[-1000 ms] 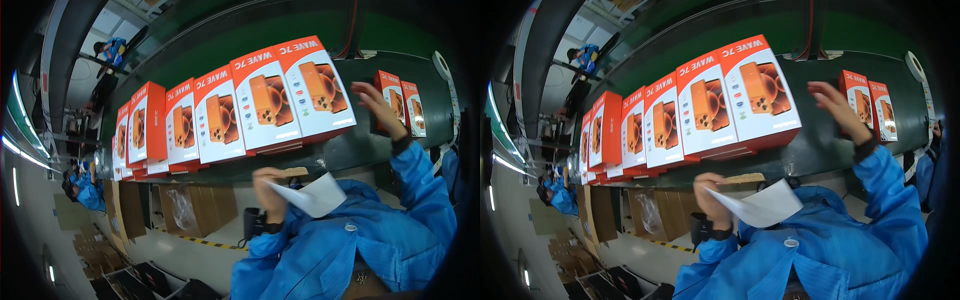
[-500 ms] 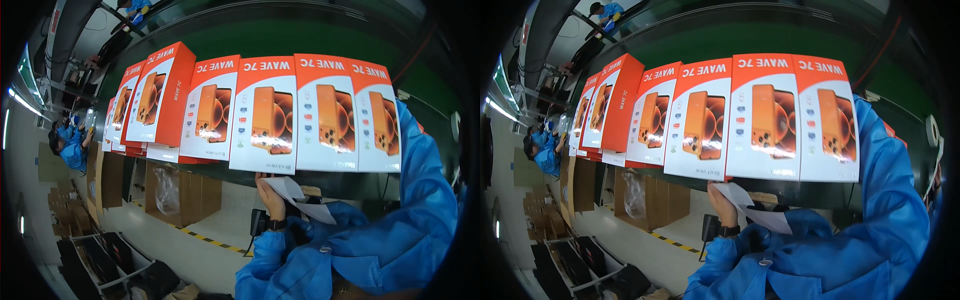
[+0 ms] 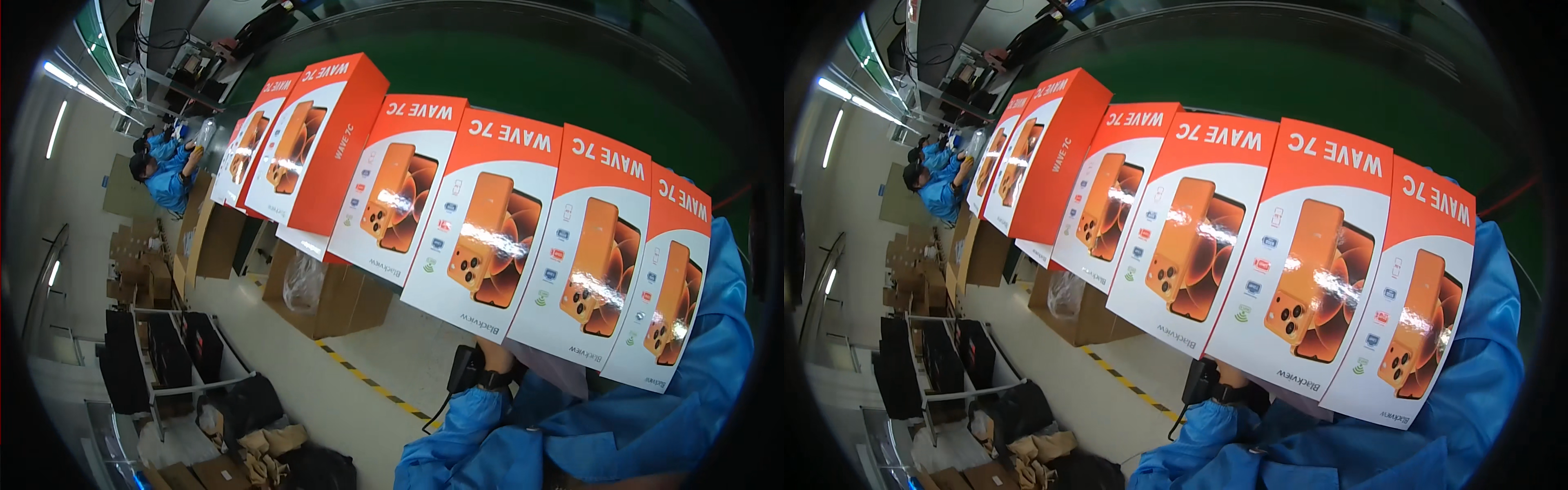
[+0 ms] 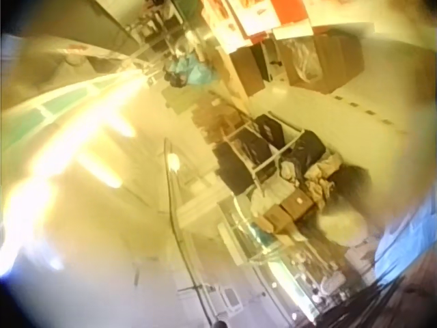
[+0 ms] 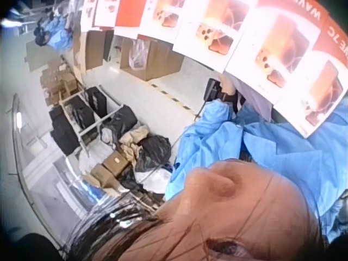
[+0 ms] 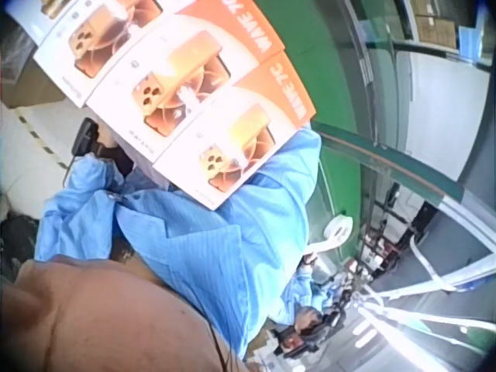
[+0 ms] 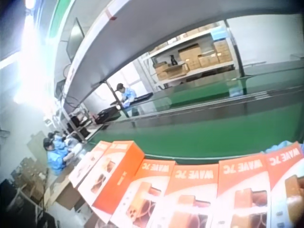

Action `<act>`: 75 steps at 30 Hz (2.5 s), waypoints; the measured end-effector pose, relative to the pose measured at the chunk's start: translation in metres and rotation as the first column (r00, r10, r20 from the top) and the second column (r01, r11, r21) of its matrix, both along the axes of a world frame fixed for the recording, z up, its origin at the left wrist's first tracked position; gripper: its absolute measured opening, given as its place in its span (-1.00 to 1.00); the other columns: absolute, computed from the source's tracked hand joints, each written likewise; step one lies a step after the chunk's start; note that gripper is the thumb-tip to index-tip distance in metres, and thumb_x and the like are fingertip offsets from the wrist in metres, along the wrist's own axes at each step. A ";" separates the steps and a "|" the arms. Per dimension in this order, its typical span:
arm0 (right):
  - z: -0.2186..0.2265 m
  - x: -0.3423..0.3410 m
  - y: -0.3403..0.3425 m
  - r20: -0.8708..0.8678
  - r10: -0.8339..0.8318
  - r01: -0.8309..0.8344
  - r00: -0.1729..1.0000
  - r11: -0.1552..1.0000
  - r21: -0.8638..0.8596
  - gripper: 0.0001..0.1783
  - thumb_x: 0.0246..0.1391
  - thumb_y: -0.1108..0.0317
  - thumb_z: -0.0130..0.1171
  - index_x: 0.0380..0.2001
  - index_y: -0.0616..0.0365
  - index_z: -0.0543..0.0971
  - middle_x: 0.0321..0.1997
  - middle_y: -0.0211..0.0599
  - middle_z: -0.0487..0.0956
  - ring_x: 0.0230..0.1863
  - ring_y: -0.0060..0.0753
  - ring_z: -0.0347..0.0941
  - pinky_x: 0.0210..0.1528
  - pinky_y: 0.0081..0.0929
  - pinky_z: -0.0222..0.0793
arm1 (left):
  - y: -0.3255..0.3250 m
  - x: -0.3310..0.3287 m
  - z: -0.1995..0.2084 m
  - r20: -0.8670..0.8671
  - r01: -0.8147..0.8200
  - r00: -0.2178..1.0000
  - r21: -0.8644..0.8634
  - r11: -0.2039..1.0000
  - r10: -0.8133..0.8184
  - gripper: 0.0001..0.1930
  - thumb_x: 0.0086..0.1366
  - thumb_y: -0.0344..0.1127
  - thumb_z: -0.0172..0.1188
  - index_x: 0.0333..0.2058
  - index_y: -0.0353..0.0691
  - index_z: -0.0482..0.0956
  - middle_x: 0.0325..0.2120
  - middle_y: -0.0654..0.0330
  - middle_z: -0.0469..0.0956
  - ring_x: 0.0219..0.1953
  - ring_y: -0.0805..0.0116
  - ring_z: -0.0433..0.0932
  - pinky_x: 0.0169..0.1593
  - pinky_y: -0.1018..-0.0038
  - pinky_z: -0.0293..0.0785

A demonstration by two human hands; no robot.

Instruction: Unpacking items from a larger box and labeling individual product boxes on an assembly line.

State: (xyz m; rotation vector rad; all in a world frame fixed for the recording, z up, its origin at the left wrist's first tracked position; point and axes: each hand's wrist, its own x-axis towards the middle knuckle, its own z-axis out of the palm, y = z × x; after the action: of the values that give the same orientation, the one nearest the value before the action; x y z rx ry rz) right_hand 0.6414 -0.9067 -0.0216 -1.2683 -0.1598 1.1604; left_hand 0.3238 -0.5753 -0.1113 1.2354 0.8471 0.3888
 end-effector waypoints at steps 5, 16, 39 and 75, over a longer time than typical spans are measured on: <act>0.009 -0.007 0.005 -0.040 0.048 -0.046 0.998 0.998 0.052 -0.43 0.07 0.08 -0.19 0.09 0.15 0.08 0.10 -0.16 0.17 0.10 -0.39 0.12 0.09 -0.43 0.08 | -0.010 -0.005 0.006 -0.026 0.013 1.000 -0.015 1.000 -0.013 -0.69 0.24 -0.21 -0.26 -0.24 -0.36 0.28 -0.32 0.10 0.37 -0.29 0.40 0.37 -0.22 0.51 0.29; 0.029 -0.055 0.034 -0.183 0.120 -0.059 0.976 0.950 0.307 -0.40 0.07 0.06 -0.20 0.10 0.16 0.05 0.11 -0.13 0.16 0.11 -0.36 0.12 0.09 -0.42 0.08 | -0.051 -0.021 0.021 -0.024 0.148 0.989 -0.017 0.989 -0.148 -0.70 0.25 -0.19 -0.27 -0.26 -0.35 0.27 -0.35 0.11 0.36 -0.32 0.40 0.36 -0.25 0.51 0.29; 0.093 -0.325 0.001 0.759 -0.640 0.962 -0.118 0.115 0.247 -0.71 0.06 0.22 -0.18 -0.28 0.19 0.40 -0.21 -0.28 0.38 -0.18 -0.53 0.30 -0.18 -0.61 0.21 | 0.041 0.044 0.146 0.306 0.429 0.849 0.077 0.900 -0.430 -0.62 0.27 -0.15 -0.31 -0.17 -0.38 0.26 -0.21 0.04 0.35 -0.17 0.33 0.33 -0.06 0.46 0.23; 0.202 -0.366 0.191 0.954 0.277 0.490 0.114 0.820 -0.297 -0.44 -0.24 0.12 0.12 -0.13 0.12 0.29 -0.28 -0.25 0.39 -0.19 -0.34 0.31 -0.23 -0.36 0.20 | 0.037 -0.041 0.276 0.405 0.646 0.577 0.305 0.700 -0.709 -0.77 0.16 -0.33 -0.08 -0.27 -0.27 0.12 -0.45 0.07 0.36 -0.39 0.43 0.38 -0.31 0.60 0.30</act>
State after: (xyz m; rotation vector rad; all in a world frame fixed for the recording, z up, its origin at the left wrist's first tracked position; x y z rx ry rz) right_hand 0.2757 -0.7161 0.1799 -2.4574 -0.7690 -0.1283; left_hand 0.2829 -0.5381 0.1645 1.3918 -0.1478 0.1046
